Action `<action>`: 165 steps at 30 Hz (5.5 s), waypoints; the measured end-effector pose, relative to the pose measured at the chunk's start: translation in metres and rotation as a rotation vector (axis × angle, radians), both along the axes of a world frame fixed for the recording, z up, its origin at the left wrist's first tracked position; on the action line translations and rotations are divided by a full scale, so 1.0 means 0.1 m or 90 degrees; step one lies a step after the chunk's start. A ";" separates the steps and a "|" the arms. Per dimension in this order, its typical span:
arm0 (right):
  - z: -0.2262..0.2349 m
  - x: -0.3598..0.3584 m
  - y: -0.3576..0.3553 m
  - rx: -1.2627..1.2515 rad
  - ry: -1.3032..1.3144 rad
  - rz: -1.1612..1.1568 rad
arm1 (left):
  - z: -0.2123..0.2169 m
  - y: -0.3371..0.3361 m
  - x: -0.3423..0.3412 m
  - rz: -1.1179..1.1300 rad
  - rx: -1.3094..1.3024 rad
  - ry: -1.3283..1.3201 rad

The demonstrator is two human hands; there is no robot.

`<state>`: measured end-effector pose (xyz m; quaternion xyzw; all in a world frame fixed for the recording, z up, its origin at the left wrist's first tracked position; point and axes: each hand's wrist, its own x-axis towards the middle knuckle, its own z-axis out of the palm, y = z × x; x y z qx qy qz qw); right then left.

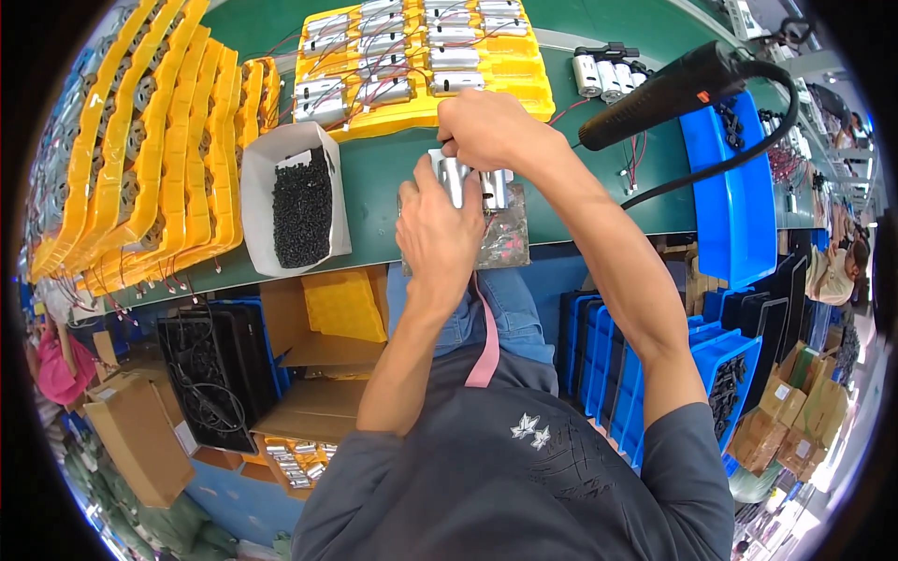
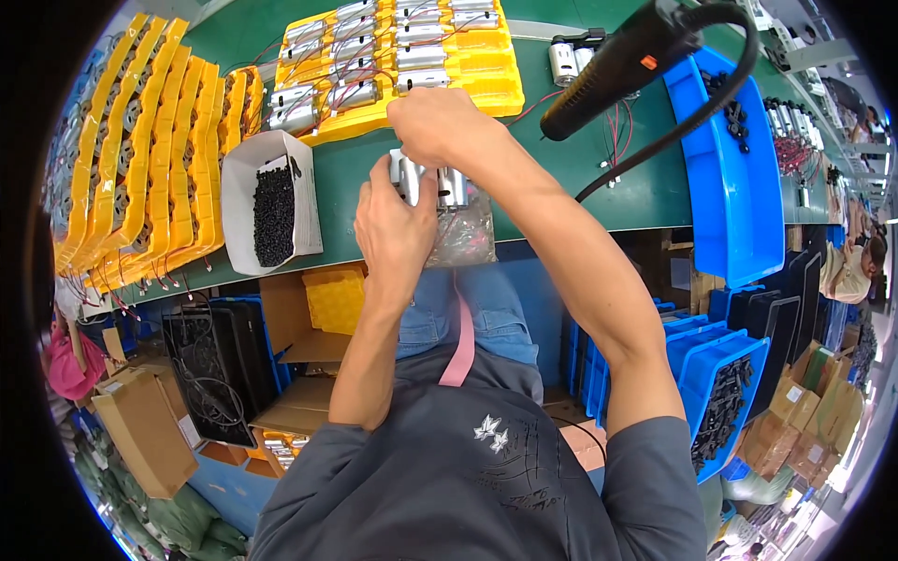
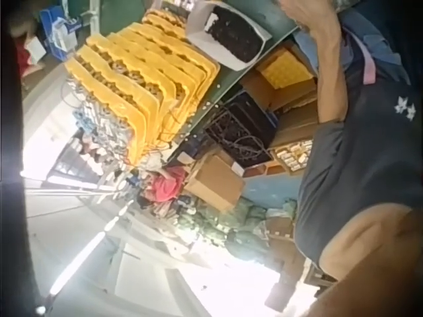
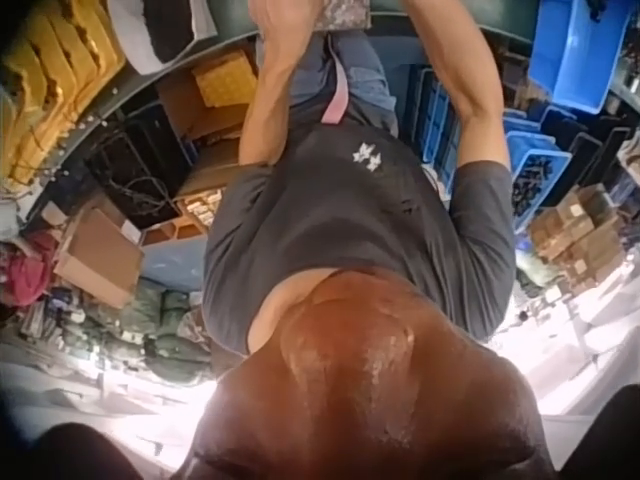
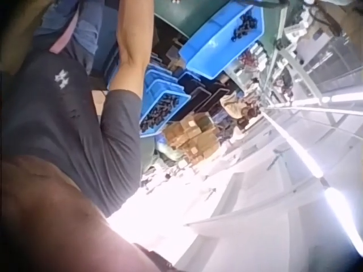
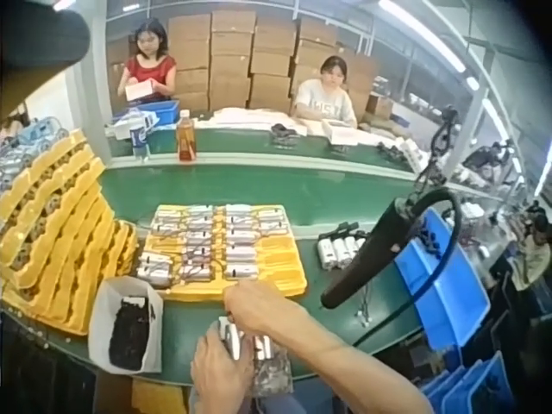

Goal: Assemble electric motor components using an electric screwdriver and organize them into bins.

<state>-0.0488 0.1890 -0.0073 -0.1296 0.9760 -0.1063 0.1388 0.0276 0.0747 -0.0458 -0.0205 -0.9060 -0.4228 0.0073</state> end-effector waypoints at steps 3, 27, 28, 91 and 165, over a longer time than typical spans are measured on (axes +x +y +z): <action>0.03 0.01 0.02 -0.028 0.044 0.001 | 0.07 -0.02 0.01 0.012 -0.026 -0.013; 0.36 0.71 1.23 -0.847 0.548 -0.135 | 0.30 -1.55 -0.74 -0.296 -0.247 -0.168; 0.34 0.66 1.18 -0.776 0.448 -0.158 | 0.32 -1.53 -0.76 -0.296 -0.254 -0.163; 0.65 0.94 0.26 -1.150 0.369 -0.274 | 0.04 -0.07 -0.35 -0.285 0.141 0.197; 0.41 0.39 0.17 -0.814 0.555 -0.162 | -0.03 0.02 -0.58 -0.428 -0.063 0.240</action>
